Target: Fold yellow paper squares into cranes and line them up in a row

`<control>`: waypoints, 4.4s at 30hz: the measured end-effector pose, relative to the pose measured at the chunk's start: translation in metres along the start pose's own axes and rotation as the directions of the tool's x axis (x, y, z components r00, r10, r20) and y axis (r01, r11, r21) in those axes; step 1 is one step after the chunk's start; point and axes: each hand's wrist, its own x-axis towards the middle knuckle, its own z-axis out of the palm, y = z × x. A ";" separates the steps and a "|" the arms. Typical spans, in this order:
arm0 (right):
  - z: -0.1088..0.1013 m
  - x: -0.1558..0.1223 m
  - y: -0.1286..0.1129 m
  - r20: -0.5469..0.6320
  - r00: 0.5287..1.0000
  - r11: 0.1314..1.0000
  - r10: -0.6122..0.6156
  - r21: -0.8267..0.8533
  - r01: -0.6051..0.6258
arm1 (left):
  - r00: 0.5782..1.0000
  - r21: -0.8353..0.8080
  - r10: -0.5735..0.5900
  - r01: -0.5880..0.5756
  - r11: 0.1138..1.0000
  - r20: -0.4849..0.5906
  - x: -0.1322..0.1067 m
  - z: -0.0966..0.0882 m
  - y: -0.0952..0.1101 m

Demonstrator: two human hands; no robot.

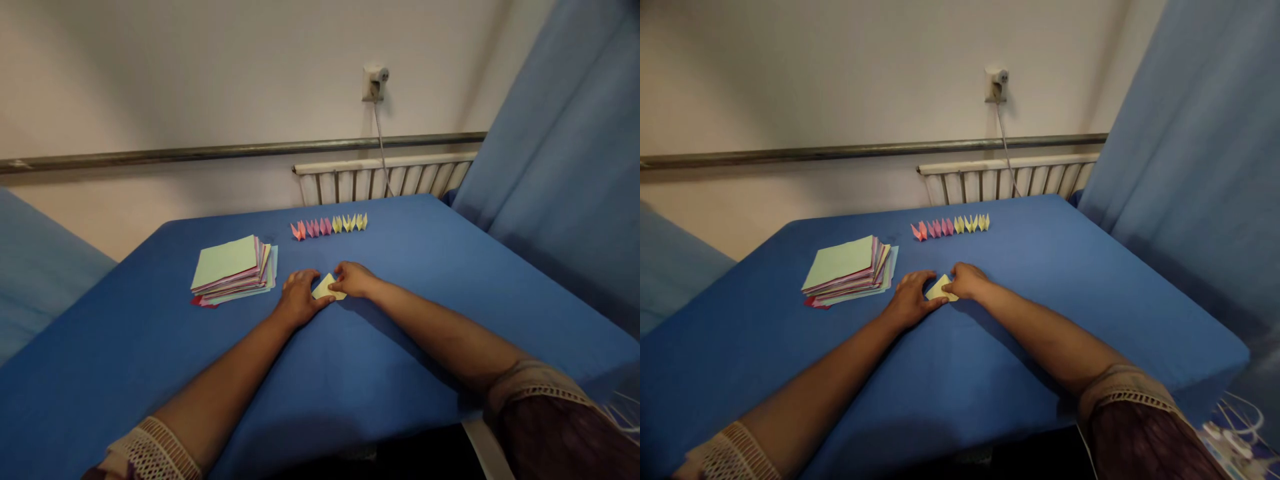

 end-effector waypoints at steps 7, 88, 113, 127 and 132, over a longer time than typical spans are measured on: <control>0.005 0.002 0.008 0.032 0.992 0.992 -0.120 0.039 0.119 | 0.998 -0.051 0.054 -0.053 0.997 0.013 -0.001 0.000 -0.008; 0.019 -0.011 0.004 -0.055 0.980 0.559 -0.194 0.814 0.156 | 0.939 -0.906 -0.341 0.181 0.382 0.044 0.003 -0.002 0.015; 0.017 -0.010 0.007 0.008 0.989 0.485 -0.148 0.872 0.065 | 0.932 -0.932 -0.361 0.153 0.327 0.027 0.005 0.001 0.011; 0.021 -0.010 0.004 -0.018 0.984 0.526 -0.177 0.844 0.110 | 0.958 -0.921 -0.283 0.146 0.362 0.041 0.005 0.003 0.009; 0.019 -0.008 0.005 -0.020 0.989 0.525 -0.147 0.846 0.095 | 0.944 -0.915 -0.330 0.156 0.371 0.026 0.003 0.000 0.010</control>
